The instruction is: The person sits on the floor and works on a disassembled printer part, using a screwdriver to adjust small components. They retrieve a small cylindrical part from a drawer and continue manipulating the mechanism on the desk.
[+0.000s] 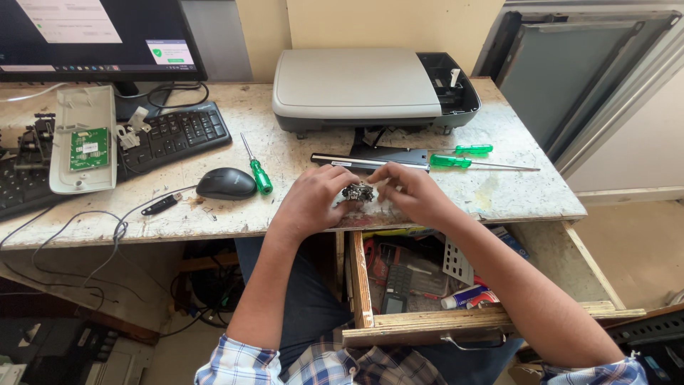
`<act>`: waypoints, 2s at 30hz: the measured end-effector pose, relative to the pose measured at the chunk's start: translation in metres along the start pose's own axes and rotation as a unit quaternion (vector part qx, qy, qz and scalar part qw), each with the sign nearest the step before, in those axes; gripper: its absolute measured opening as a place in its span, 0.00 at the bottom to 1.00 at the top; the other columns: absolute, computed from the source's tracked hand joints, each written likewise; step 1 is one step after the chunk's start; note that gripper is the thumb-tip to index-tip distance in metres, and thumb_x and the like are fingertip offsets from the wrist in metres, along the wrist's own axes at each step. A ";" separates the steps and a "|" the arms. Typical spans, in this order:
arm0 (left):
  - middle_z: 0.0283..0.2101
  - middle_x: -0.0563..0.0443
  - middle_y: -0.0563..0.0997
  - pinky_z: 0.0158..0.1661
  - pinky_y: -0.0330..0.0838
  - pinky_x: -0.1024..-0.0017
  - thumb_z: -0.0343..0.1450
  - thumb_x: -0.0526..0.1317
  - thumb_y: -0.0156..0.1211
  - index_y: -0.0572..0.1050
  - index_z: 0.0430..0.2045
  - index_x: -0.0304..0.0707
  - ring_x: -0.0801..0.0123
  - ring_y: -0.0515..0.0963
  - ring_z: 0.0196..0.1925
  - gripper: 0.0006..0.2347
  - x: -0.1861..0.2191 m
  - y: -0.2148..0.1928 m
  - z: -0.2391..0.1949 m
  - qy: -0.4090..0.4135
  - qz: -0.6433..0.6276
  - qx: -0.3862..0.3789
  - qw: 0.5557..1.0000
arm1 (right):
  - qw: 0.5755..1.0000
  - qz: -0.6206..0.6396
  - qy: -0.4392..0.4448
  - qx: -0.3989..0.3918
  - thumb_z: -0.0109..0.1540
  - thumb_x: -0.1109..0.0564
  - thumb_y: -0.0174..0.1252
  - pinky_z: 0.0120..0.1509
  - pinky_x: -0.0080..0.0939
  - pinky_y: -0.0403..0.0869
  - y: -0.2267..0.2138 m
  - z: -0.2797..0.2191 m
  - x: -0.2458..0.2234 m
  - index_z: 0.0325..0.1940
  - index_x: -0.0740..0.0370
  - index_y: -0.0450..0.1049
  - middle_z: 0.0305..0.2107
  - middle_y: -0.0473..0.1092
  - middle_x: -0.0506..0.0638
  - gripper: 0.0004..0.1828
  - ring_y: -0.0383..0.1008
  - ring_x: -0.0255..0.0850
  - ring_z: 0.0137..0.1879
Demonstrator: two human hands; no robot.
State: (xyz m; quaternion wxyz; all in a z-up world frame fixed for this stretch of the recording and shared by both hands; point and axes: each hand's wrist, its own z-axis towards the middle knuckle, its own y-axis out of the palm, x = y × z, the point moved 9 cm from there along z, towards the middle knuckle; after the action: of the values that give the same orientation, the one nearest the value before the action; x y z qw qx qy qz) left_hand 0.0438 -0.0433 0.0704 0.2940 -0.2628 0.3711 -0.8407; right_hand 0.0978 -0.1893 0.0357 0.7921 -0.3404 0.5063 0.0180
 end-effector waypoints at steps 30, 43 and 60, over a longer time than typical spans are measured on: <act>0.40 0.44 0.84 0.49 0.74 0.58 0.69 0.49 0.68 0.76 0.53 0.43 0.53 0.81 0.44 0.20 -0.004 -0.003 0.002 -0.036 -0.025 0.007 0.999 | 0.965 -0.226 -0.113 0.077 0.58 0.52 0.68 0.38 0.44 0.77 0.001 -0.011 -0.039 0.54 0.57 0.73 0.36 0.79 0.52 0.22 0.81 0.44 0.36; 0.45 0.48 0.83 0.56 0.70 0.59 0.59 0.44 0.76 0.75 0.54 0.43 0.55 0.79 0.50 0.28 0.005 -0.008 0.003 -0.022 -0.027 -0.015 0.999 | 0.969 -0.195 -0.084 0.126 0.61 0.57 0.64 0.37 0.43 0.75 -0.009 -0.008 -0.030 0.44 0.57 0.79 0.29 0.79 0.51 0.08 0.80 0.43 0.32; 0.41 0.49 0.84 0.52 0.72 0.59 0.60 0.49 0.77 0.77 0.52 0.44 0.59 0.79 0.46 0.27 0.003 -0.004 0.003 -0.037 -0.018 -0.016 0.999 | 0.963 -0.153 -0.183 0.128 0.61 0.57 0.66 0.34 0.38 0.77 -0.008 -0.011 -0.047 0.43 0.59 0.81 0.37 0.77 0.48 0.07 0.80 0.37 0.36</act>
State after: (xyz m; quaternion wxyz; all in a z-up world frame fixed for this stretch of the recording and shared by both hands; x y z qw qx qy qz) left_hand 0.0426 -0.0442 0.0763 0.2878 -0.3051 0.3683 -0.8298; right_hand 0.0692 -0.1873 0.0754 0.9014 -0.3009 0.2926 -0.1066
